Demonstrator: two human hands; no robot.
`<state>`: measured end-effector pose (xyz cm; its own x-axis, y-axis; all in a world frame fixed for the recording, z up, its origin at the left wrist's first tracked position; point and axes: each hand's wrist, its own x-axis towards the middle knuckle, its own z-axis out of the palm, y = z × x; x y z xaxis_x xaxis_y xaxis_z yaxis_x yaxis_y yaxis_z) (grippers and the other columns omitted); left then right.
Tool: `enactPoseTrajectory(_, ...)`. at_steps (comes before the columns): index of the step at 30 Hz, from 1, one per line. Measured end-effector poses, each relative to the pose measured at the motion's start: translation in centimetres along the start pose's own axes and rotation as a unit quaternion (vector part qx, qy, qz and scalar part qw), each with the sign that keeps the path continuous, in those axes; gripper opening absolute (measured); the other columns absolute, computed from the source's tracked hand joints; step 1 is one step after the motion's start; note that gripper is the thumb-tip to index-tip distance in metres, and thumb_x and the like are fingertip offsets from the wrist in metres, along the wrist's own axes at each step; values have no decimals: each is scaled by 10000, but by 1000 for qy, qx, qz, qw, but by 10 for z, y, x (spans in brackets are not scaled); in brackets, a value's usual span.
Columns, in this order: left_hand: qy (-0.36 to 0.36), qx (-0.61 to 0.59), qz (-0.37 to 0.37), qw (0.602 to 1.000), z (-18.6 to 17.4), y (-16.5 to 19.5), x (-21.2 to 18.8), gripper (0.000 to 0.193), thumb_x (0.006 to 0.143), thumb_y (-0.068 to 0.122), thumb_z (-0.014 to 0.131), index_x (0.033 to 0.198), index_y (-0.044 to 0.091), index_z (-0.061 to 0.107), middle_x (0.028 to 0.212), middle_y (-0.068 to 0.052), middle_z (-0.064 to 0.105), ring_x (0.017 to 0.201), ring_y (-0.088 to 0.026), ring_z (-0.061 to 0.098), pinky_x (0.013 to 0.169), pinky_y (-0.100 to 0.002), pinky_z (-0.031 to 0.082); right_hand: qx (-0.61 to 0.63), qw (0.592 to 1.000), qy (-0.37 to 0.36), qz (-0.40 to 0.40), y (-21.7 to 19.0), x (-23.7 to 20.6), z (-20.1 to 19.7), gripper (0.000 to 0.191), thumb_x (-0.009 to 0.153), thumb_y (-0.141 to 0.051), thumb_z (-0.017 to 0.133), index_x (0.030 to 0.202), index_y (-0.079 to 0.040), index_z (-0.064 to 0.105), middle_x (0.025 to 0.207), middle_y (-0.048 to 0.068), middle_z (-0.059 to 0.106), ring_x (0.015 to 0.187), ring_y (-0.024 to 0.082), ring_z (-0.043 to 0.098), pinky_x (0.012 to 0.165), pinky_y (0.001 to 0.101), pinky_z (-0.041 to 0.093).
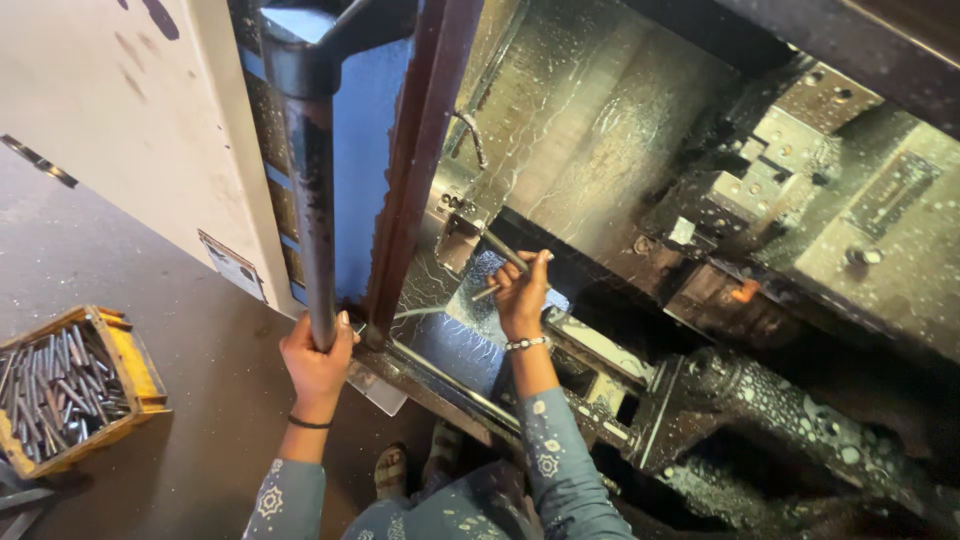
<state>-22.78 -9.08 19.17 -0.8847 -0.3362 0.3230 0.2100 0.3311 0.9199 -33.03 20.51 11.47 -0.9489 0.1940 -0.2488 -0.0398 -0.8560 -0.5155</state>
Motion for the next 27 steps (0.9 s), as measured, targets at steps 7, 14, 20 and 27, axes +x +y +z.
enactPoseTrajectory(7,5,-10,-6,1000,-3,3,-3,106,945,78,702,938,5,625,699,-57,703,633,-114,698,623,-267,555,0,998,-2,57,-8,15,-14,317,1070,-412,502,898,-151,556,598,-42,356,493,121,351,544,347,376)
enactPoseTrajectory(14,10,-15,12,1000,-4,3,-3,111,969,52,693,912,-2,614,714,-55,694,645,-116,692,637,-269,554,44,969,2,241,0,39,10,412,1013,-508,611,837,-161,476,580,-48,337,470,118,341,531,337,373)
enactPoseTrajectory(20,5,-25,11,1000,-6,7,-2,105,973,43,686,918,-11,615,710,-55,685,651,-112,687,626,-264,542,-171,977,124,33,26,19,41,377,910,-414,743,913,-139,486,605,-35,369,476,124,375,480,331,396)
enactPoseTrajectory(27,3,-24,14,1000,-7,10,-6,125,984,43,687,902,-6,606,717,-59,691,656,-114,687,633,-262,540,-302,947,63,-88,34,-45,47,725,929,-217,708,1524,-230,295,667,-39,459,490,95,403,440,274,341)
